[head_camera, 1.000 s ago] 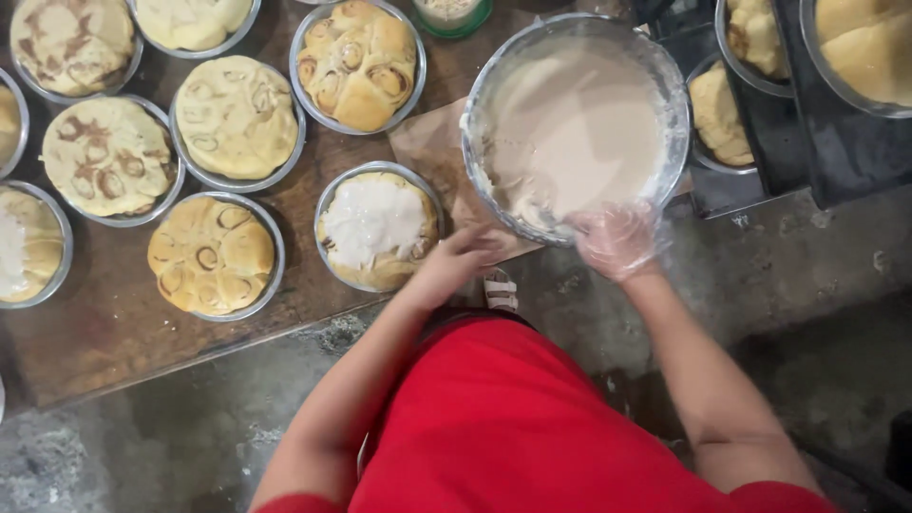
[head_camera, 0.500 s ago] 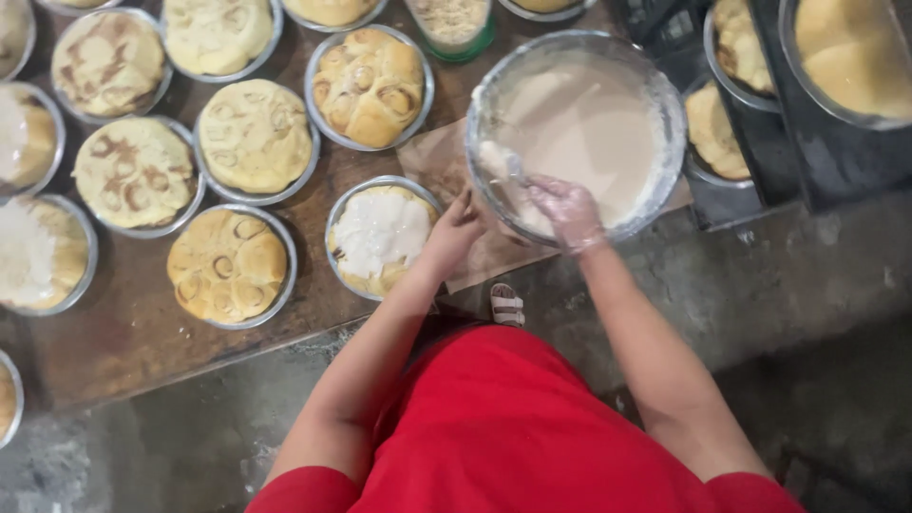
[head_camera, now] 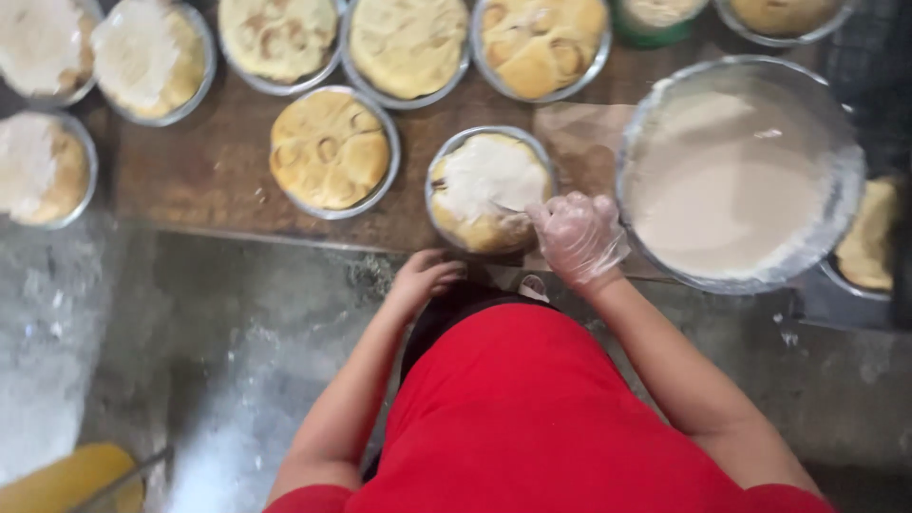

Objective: The person spreads a white glaze over baked pastries in metal tins and sprinkles them with crushed nuts. They repeat this process for several pastries, moving finished ones aside to work on new ones.

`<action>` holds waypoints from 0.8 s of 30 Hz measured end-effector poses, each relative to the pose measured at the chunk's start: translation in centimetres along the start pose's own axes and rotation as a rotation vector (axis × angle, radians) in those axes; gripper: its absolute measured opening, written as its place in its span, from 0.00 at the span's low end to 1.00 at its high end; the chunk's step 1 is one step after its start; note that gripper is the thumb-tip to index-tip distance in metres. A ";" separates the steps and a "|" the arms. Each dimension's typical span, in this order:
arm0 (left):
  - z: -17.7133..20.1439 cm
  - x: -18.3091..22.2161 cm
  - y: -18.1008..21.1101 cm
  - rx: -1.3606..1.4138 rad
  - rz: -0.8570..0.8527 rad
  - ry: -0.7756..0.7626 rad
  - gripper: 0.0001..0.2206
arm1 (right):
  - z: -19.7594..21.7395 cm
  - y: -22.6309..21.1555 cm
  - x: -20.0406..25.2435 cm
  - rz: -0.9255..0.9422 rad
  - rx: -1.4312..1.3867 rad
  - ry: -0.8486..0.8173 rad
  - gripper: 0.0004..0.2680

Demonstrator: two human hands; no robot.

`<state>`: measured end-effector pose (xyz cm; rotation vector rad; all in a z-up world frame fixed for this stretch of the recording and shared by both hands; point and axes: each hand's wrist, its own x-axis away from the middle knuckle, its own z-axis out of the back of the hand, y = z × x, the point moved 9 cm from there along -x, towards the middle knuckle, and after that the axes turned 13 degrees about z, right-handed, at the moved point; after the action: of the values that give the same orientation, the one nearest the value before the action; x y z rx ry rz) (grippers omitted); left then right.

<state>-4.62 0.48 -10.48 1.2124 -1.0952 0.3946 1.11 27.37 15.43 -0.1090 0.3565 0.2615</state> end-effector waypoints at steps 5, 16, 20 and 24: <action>-4.2 -2.6 1.1 0.219 -0.139 -0.174 0.25 | -1.0 -5.0 -0.4 0.226 0.072 -0.004 0.09; -7.6 3.5 6.7 0.241 -0.296 -0.125 0.16 | 1.6 -1.3 -2.9 0.007 0.046 -0.032 0.04; -9.5 5.1 8.1 0.323 -0.303 -0.145 0.19 | 4.9 -3.6 -2.4 0.105 -0.041 0.096 0.06; -9.8 5.7 9.2 0.314 -0.353 -0.157 0.18 | 5.4 0.0 -1.8 0.011 -0.068 0.026 0.05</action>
<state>-4.37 10.81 -0.18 1.7066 -0.9471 0.2042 1.26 27.75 21.06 -0.1780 0.3739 0.2831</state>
